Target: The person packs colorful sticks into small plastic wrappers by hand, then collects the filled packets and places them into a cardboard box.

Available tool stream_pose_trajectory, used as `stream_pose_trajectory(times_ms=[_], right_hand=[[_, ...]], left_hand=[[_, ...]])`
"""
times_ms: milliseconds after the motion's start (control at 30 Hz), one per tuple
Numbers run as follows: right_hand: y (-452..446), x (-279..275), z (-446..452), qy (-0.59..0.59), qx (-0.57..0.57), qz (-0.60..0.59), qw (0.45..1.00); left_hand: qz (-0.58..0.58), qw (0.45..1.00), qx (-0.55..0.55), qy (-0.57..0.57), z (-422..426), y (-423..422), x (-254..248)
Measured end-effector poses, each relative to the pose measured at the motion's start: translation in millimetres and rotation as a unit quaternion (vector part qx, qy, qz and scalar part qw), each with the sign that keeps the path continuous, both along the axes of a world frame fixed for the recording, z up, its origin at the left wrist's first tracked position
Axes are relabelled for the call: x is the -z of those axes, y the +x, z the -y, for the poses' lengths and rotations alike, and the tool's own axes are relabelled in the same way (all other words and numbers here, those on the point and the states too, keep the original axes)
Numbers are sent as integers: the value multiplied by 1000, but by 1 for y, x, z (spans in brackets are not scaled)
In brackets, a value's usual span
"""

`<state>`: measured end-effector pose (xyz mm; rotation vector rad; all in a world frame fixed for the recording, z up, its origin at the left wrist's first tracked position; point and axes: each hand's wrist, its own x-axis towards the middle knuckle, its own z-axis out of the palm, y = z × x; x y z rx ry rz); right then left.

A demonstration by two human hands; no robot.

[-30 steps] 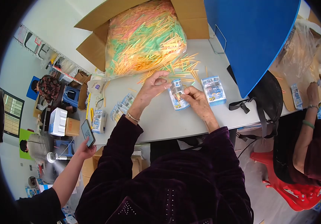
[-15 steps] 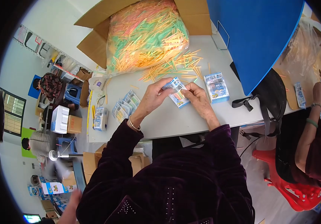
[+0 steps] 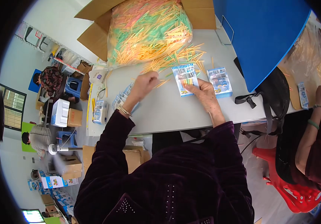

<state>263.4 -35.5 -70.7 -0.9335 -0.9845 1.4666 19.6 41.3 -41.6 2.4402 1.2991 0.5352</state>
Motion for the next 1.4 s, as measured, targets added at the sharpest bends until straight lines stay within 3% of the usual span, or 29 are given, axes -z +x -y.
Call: stream_pose_trajectory(times_ms=[33, 100, 200, 333, 400, 533, 633, 700, 733, 800, 833, 900, 933, 1000, 1167, 1400], right_hand=[[-2, 0, 0, -2, 1, -10, 1000], [-4, 0, 2, -6, 5, -19, 1000], [-4, 2, 4, -15, 4, -21, 1000], [-3, 5, 1, 4, 7, 4, 1000], [-3, 3, 3, 15, 17, 14, 1000], [-1, 6, 1, 15, -1, 25, 1000], [-1, 6, 1, 8, -12, 29, 999], [-1, 6, 0, 0, -16, 34, 999], [-1, 7, 0, 7, -14, 46, 999], [-1, 10, -1, 13, -13, 58, 998], [-1, 11, -1, 18, -16, 69, 997], [0, 10, -2, 24, -19, 81, 996], [0, 9, -1, 25, -22, 90, 995], [0, 8, -1, 27, -27, 101, 994], [-1, 2, 0, 25, -43, 101, 994], [4, 3, 2, -4, -112, 114, 987]], left_hand=[[-1, 1000, 0, -1, 5, 4, 7], [-63, 981, -13, 184, 13, 18, 22], [-146, 961, -5, 236, 10, 24, 25], [-155, 948, 25, 278, 2, 30, 18], [-242, 934, 55, 259, -2, 32, 18], [-228, 939, 70, 249, -13, 29, 17], [-187, 954, 45, 230, -18, 20, 16], [-56, 980, 33, 188, -23, 13, 10], [-56, 980, 34, 187, -25, 10, 7], [66, 996, -47, 45, -28, 6, 1], [66, 996, -49, 45, -30, 5, 0], [300, 951, -23, -70, -30, 6, -8], [300, 951, -23, -69, -28, 8, -14], [426, 893, -15, -147, -18, 18, -32], [488, 865, 21, -119, 7, 48, -71], [490, 859, 56, -138, 16, 67, -67]])
